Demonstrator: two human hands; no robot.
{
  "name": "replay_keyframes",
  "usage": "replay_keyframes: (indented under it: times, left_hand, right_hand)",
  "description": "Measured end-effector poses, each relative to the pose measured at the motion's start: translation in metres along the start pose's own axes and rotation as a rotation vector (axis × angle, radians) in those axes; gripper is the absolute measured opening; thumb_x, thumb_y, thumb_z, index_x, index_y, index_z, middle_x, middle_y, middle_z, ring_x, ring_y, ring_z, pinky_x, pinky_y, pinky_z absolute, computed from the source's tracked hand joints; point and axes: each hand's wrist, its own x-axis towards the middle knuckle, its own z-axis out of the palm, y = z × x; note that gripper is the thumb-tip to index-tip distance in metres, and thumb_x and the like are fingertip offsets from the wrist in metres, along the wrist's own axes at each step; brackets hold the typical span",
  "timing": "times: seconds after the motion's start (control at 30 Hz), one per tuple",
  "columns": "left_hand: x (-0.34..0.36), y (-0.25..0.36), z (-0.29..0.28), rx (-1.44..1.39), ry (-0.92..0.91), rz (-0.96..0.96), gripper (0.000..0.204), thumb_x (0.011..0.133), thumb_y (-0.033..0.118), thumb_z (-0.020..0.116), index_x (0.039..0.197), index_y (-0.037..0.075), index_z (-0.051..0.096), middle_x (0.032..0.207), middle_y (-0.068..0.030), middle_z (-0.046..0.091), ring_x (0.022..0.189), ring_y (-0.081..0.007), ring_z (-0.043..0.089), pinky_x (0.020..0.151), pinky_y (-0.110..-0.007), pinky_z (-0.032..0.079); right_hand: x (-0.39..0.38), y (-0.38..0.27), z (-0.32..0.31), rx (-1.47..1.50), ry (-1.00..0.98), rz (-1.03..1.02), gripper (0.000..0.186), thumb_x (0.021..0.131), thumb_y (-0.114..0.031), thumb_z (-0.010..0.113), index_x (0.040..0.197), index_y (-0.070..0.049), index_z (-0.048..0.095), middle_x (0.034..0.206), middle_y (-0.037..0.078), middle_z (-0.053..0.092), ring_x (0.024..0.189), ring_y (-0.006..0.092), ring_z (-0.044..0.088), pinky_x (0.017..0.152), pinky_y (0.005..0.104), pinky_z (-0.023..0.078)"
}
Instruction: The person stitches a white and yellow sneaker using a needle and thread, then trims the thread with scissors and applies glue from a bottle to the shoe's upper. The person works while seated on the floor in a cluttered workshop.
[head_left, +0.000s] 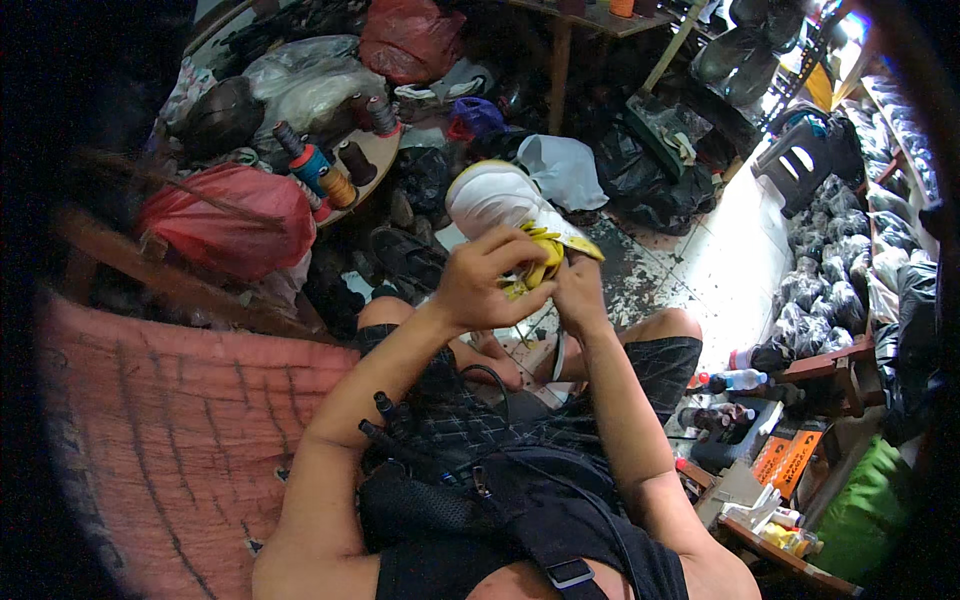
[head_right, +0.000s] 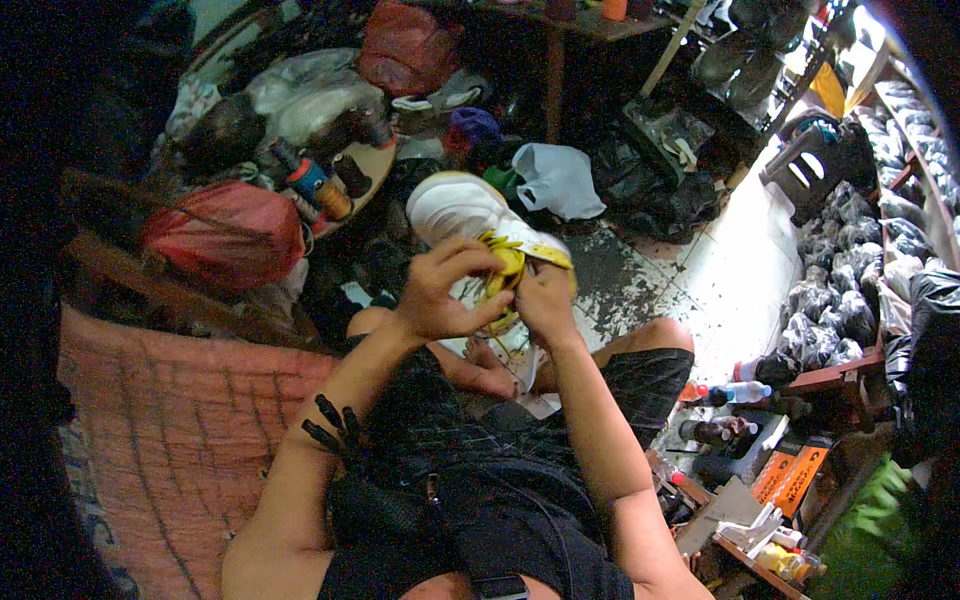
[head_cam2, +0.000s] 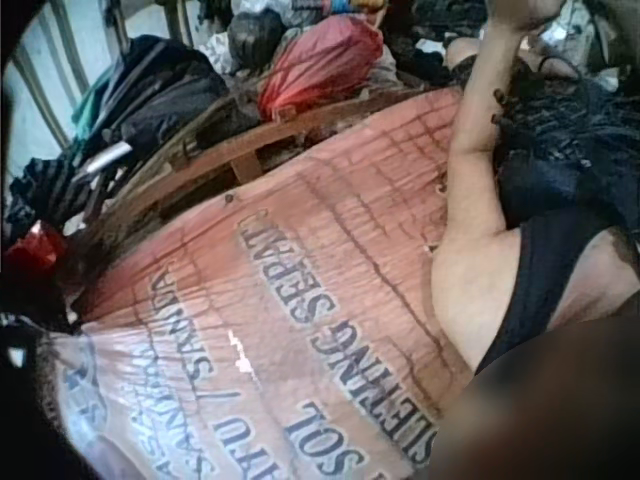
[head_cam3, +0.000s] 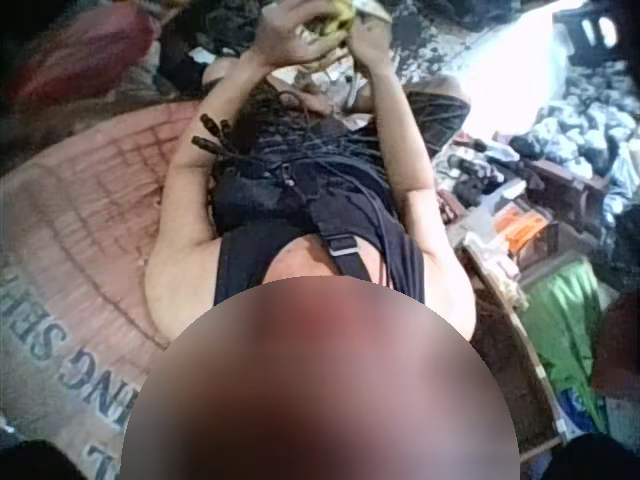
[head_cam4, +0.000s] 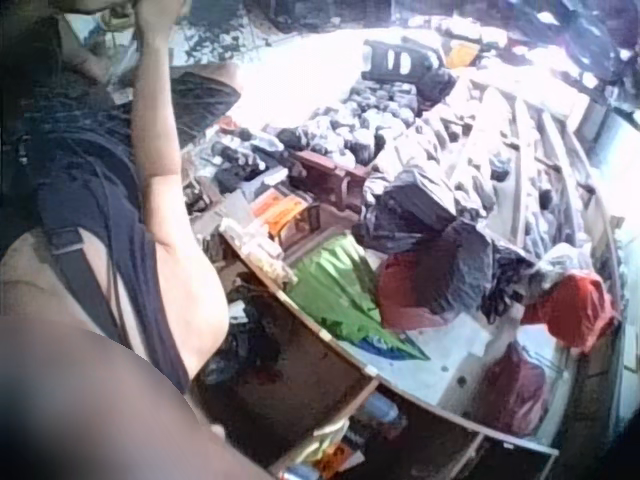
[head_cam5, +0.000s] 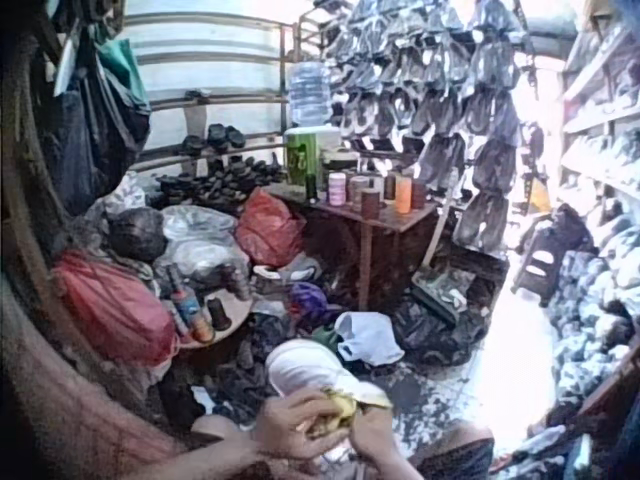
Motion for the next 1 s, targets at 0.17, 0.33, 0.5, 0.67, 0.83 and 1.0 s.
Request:
replay_keyframes:
  times: [0.17,0.33,0.5,0.67,0.83,1.0]
  left_hand:
    - [0.033,-0.02,-0.055,0.295,0.302,-0.241,0.085,0.07,0.038,0.092,0.141,0.007,0.057,0.127,-0.0171,0.06,0.106,-0.0313,0.062,0.091,-0.037,0.051]
    - [0.022,-0.019,-0.041,-0.701,0.058,-0.669,0.055,0.091,0.023,0.076,0.135,-0.005,0.061,0.128,-0.0134,0.069,0.116,-0.0196,0.065,0.104,-0.034,0.049]
    - [-0.011,-0.008,-0.002,-0.713,0.326,-0.736,0.04,0.096,0.019,0.068,0.126,-0.007,0.066,0.12,-0.0129,0.072,0.109,-0.0173,0.068,0.096,-0.031,0.053]
    - [-0.03,-0.009,-0.005,-0.908,0.328,-0.912,0.054,0.105,0.04,0.06,0.133,-0.005,0.06,0.125,-0.0144,0.069,0.111,-0.0207,0.07,0.098,-0.036,0.056]
    - [-0.037,-0.014,-0.014,-1.084,0.272,-1.066,0.077,0.103,0.069,0.037,0.131,0.003,0.065,0.123,-0.0096,0.073,0.111,-0.0233,0.071,0.098,-0.039,0.056]
    - [-0.037,-0.014,-0.011,-1.155,0.243,-1.031,0.067,0.106,0.057,0.041,0.13,-0.001,0.064,0.12,-0.0127,0.072,0.109,-0.0228,0.071,0.098,-0.037,0.055]
  right_hand:
    - [0.008,-0.029,-0.017,-0.585,0.053,-0.616,0.037,0.081,-0.006,0.069,0.117,-0.001,0.071,0.119,0.02,0.072,0.112,0.0377,0.068,0.098,0.0427,0.052]
    - [0.017,-0.061,-0.023,-0.584,0.08,-0.652,0.029,0.08,-0.007,0.068,0.108,-0.001,0.074,0.103,0.019,0.076,0.099,0.0372,0.073,0.086,0.042,0.056]
    - [0.017,-0.067,-0.018,-0.464,0.171,-0.337,0.025,0.086,-0.006,0.064,0.107,0.004,0.073,0.1,0.02,0.077,0.096,0.0241,0.075,0.084,0.0376,0.055]
    - [0.003,-0.075,-0.039,-0.284,-0.322,0.093,0.043,0.09,-0.012,0.07,0.131,-0.001,0.065,0.125,0.012,0.071,0.115,0.0187,0.065,0.097,0.0342,0.05]
    - [-0.012,-0.083,-0.055,-0.455,-0.72,0.11,0.08,0.073,-0.031,0.094,0.14,-0.005,0.06,0.135,0.01,0.066,0.125,0.0216,0.058,0.11,0.0367,0.045]
    - [-0.016,-0.081,-0.049,-0.389,-0.782,0.301,0.085,0.073,-0.041,0.093,0.143,-0.008,0.059,0.141,0.011,0.063,0.129,0.0258,0.056,0.113,0.0376,0.042]
